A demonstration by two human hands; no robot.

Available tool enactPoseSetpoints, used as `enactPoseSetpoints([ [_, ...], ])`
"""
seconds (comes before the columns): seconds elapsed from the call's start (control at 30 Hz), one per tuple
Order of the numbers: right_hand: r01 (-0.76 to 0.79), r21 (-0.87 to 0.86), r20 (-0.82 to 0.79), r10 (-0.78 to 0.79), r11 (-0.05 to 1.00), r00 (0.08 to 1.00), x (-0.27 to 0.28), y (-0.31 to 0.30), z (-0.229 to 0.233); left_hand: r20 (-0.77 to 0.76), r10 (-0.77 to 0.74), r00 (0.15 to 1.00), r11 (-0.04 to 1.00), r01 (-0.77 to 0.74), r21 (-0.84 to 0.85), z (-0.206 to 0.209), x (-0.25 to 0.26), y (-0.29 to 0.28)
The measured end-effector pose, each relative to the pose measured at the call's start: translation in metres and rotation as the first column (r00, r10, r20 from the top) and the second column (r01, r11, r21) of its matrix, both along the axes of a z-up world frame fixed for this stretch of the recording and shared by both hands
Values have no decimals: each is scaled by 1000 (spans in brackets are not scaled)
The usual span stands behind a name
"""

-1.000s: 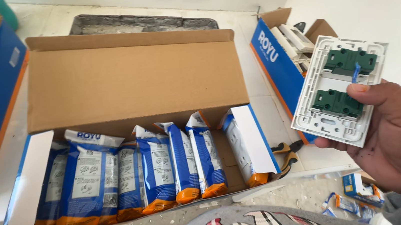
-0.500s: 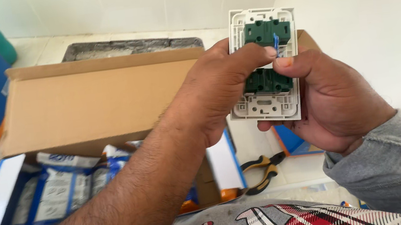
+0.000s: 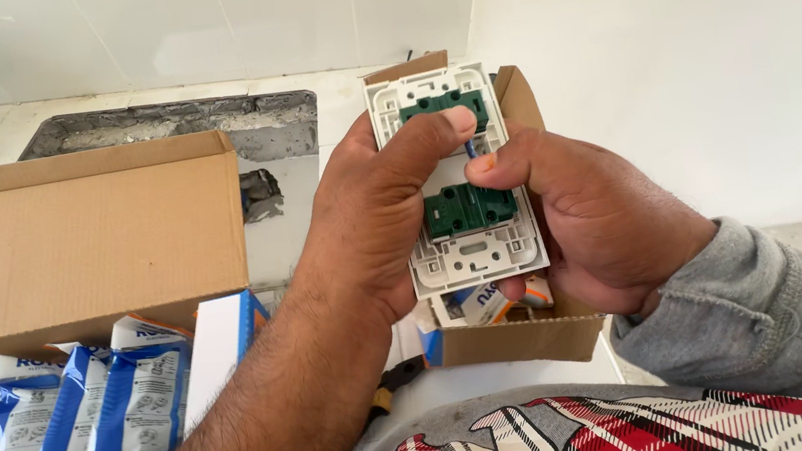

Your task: The person strips the insulation from a blue wire using pliers, then inserts the wire into the terminal of a white electrical switch module. They repeat this process for a second switch module, securing the wire in place.

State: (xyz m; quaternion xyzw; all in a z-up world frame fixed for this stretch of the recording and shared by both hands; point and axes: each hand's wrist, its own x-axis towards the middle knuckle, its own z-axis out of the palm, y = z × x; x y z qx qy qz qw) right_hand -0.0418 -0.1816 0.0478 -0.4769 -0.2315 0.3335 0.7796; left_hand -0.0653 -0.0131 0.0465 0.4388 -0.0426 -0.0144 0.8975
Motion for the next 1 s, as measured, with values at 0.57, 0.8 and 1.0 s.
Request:
enactPoseSetpoints([
  [0.57,616,-379,667,-258,690,699,15,36,-17,-223,2,975,983,-43,-178,-5,4,20],
  [0.8,658,-290,647,-364,695,669,-4,58,-28,-126,-3,992,970,-28,-243,-25,7,48],
  [1.0,434,-289,55,-437,853,898,-6,76,-15,-92,0,996,966,-23,-257,-27,10,73],
])
